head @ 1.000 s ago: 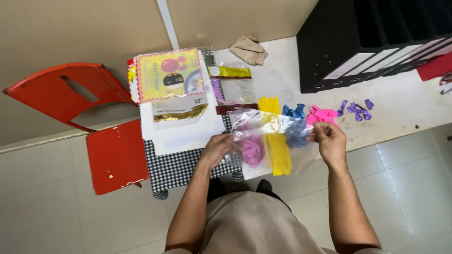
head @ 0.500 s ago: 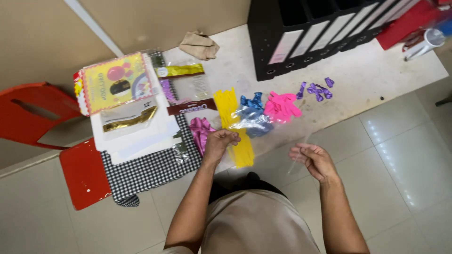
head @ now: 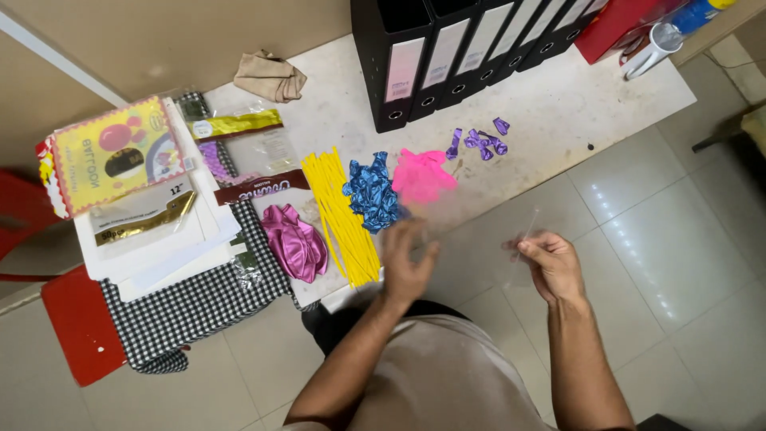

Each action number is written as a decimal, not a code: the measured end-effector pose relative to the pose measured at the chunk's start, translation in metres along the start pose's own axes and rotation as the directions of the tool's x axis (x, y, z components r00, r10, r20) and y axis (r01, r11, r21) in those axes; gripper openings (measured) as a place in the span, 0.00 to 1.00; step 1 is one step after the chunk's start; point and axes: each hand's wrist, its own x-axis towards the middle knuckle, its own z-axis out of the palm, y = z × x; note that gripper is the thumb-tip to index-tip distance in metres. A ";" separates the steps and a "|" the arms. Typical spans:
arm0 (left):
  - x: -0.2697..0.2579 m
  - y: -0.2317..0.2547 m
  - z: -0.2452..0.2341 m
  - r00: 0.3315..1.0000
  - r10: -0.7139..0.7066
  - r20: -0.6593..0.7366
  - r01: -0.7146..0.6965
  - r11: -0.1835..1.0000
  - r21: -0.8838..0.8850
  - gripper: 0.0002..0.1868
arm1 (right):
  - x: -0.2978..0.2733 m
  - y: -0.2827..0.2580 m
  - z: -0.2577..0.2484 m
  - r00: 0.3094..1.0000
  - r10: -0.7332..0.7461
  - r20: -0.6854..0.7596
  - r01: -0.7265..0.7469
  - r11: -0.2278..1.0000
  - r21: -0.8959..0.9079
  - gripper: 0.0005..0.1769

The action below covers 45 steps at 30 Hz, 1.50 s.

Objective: The person places deflated balloons into plastic bags, including pink, blue, and purple balloons, while working at a desk with binders and other office supplies.

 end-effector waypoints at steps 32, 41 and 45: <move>0.023 -0.034 -0.133 0.936 -0.352 -0.019 0.350 0.934 -0.068 0.10 | 0.018 0.056 0.198 0.996 0.006 0.084 0.059 0.660 -0.749 0.22; 0.004 -0.020 -0.209 0.983 -0.039 -0.181 0.057 0.994 0.098 0.03 | 0.044 0.095 0.345 0.934 -0.092 0.346 0.356 0.345 -0.869 0.12; 0.018 -0.012 -0.256 0.974 0.065 -0.218 -0.075 0.996 -0.037 0.07 | 0.049 0.098 0.391 0.924 0.013 0.381 0.354 0.340 -0.871 0.14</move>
